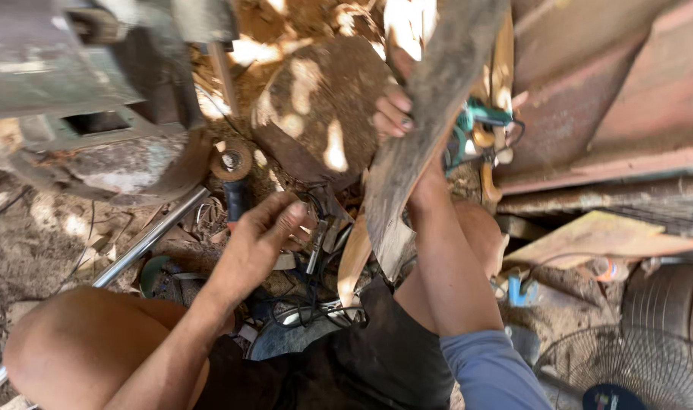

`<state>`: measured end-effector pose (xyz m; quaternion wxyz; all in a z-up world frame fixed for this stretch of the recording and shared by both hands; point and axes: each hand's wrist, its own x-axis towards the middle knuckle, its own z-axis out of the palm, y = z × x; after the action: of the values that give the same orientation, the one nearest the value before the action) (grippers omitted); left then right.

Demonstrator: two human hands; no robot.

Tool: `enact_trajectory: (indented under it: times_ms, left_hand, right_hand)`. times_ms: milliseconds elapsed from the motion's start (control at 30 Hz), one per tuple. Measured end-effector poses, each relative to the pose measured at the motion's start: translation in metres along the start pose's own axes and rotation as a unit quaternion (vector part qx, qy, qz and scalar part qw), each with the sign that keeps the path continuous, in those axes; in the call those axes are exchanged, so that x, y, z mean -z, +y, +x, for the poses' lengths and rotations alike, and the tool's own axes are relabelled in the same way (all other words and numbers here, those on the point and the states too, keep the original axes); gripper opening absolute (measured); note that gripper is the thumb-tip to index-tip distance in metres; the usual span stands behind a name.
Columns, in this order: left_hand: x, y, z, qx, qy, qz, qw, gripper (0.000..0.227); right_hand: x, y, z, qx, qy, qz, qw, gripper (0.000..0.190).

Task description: The person uses a handheld electric planer to smooth a piece of wood, then switches to a belt sander to further shape and smooth the edges. The person repeatedly turns and repositions the wood to work on different sides.

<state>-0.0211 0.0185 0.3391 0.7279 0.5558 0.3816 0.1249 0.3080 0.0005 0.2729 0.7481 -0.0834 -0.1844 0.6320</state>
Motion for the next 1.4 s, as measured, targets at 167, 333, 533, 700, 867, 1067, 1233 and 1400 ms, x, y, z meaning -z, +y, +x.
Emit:
enact_trajectory:
  times_ms: [167, 333, 533, 700, 867, 1067, 1233, 1400]
  left_hand:
    - [-0.037, -0.035, 0.005, -0.017, -0.167, -0.086, 0.982, 0.063]
    - [-0.059, -0.036, 0.013, 0.004, -0.177, -0.225, 0.958, 0.055]
    - [-0.051, -0.033, 0.025, -0.012, -0.137, -0.207, 0.969, 0.046]
    - [-0.039, -0.024, 0.036, 0.009, -0.105, -0.324, 0.940, 0.047]
    - [-0.023, -0.004, 0.040, -0.059, -0.037, -0.079, 0.994, 0.043]
    - [0.012, 0.005, 0.050, 0.009, 0.045, -0.137, 0.990, 0.036]
    - [0.029, 0.001, 0.051, -0.024, 0.061, -0.157, 0.985, 0.038]
    - [0.039, 0.001, 0.057, 0.013, 0.126, -0.157, 0.979, 0.036]
  right_hand:
    - [0.008, 0.021, 0.027, -0.095, -0.162, 0.027, 0.982, 0.091]
    - [0.008, 0.036, 0.050, -0.086, -0.236, 0.008, 0.968, 0.096]
    - [0.003, 0.051, 0.022, -0.065, -0.041, -0.095, 0.993, 0.083]
    - [0.012, 0.066, 0.021, -0.003, 0.029, -0.119, 0.992, 0.076]
    - [0.016, 0.068, 0.059, 0.063, 0.289, -0.386, 0.874, 0.079]
    - [0.006, 0.078, 0.102, -0.032, 0.301, -0.486, 0.820, 0.110]
    - [0.008, 0.106, 0.126, 0.006, 0.220, -0.525, 0.822, 0.104]
    - [0.005, 0.124, 0.137, 0.021, 0.127, -0.460, 0.878, 0.072]
